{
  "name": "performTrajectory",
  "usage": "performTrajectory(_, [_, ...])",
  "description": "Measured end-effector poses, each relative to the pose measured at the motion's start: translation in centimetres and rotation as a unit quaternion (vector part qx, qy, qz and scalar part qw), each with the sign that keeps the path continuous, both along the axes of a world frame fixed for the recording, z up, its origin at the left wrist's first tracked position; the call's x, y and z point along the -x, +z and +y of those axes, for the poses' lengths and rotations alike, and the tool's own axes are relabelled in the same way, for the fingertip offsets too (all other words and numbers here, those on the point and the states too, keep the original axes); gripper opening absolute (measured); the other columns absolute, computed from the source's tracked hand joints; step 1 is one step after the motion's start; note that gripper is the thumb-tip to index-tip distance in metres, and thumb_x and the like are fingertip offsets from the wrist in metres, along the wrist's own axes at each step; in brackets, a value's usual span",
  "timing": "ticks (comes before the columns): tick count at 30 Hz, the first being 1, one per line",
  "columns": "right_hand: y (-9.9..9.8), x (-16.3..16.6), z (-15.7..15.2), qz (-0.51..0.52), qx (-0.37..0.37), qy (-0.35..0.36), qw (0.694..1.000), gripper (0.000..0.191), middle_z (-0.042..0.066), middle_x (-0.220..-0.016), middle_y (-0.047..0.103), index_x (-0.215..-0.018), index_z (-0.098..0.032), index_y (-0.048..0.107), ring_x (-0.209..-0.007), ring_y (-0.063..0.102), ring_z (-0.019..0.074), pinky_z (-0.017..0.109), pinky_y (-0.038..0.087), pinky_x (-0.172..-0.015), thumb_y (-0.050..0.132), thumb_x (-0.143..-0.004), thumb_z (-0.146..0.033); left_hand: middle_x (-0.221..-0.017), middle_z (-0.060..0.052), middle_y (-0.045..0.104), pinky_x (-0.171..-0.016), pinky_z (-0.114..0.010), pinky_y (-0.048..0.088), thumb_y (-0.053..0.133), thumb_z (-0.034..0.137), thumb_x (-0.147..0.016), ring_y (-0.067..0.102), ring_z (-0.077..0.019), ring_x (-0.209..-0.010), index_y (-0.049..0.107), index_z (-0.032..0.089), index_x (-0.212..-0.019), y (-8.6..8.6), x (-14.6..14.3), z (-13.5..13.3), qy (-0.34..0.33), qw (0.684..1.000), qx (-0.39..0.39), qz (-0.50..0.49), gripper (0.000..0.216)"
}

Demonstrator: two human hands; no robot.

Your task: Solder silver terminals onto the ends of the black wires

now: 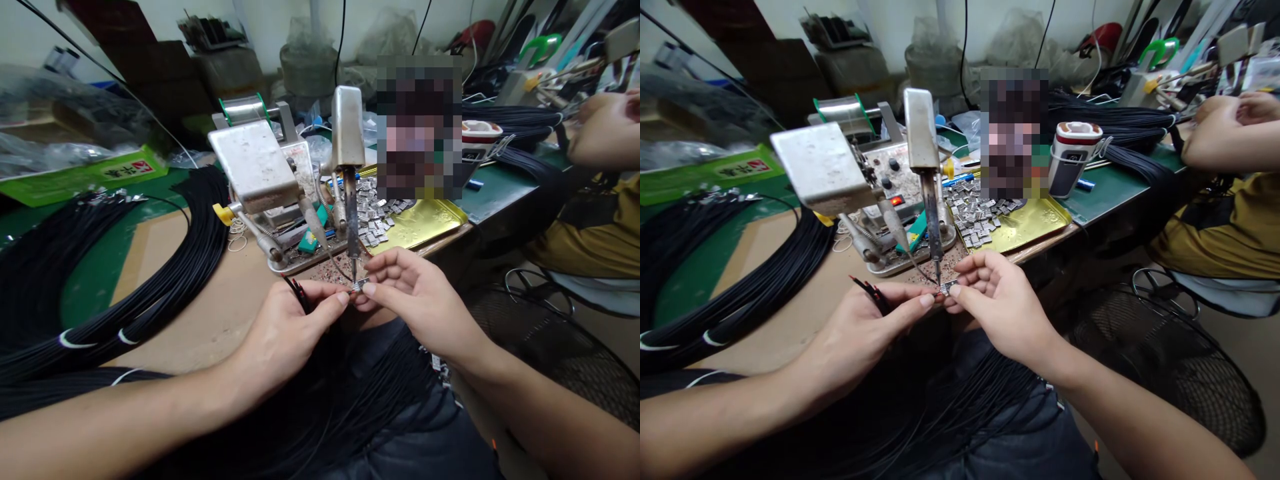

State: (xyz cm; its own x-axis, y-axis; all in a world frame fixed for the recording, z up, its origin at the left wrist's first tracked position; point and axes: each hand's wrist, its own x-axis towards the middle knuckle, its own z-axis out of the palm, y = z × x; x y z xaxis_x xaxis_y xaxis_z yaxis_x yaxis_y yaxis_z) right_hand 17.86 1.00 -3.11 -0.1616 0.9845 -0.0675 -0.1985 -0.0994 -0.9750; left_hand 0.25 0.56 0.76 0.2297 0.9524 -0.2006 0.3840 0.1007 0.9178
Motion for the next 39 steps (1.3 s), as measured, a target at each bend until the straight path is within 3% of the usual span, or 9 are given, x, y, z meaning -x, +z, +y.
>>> performTrajectory(9, [-0.25,0.04,-0.14,0.033,-0.016,-0.012,0.999,0.023,0.001,-0.072,0.073,-0.087,-0.014,0.064,-0.067,0.072,0.0136,0.023,0.061,-0.068,0.081,-0.072,-0.016,-0.071,0.0,0.075,-0.058,-0.017,0.042,0.069,0.029,-0.083,0.054,-0.0106,-0.061,0.08,0.017,-0.082,-0.31,0.05,0.13,0.015,0.999,0.025,-0.025,0.016])
performTrajectory(19, [-0.54,0.22,-0.02,0.022,-0.034,-0.022,0.999,0.018,0.004,-0.076,0.075,-0.089,-0.015,0.066,-0.07,0.074,0.0159,0.027,0.062,-0.07,0.078,-0.078,-0.022,-0.053,0.005,0.055,-0.043,-0.017,0.025,0.071,0.033,-0.081,0.037,-0.0064,-0.05,0.078,0.017,-0.078,-0.47,0.17,0.41,0.035,0.998,0.047,-0.038,0.017])
performTrajectory(39, [-0.38,0.25,-0.25,0.027,-0.04,-0.028,0.998,0.018,0.003,-0.077,0.075,-0.089,-0.017,0.067,-0.071,0.074,0.0178,0.032,0.062,-0.072,0.079,-0.077,-0.024,-0.058,0.003,0.058,-0.047,-0.017,0.028,0.073,0.033,-0.078,0.041,-0.0076,-0.053,0.077,0.017,-0.076,-0.14,0.13,0.26,0.041,0.996,0.048,-0.065,0.017])
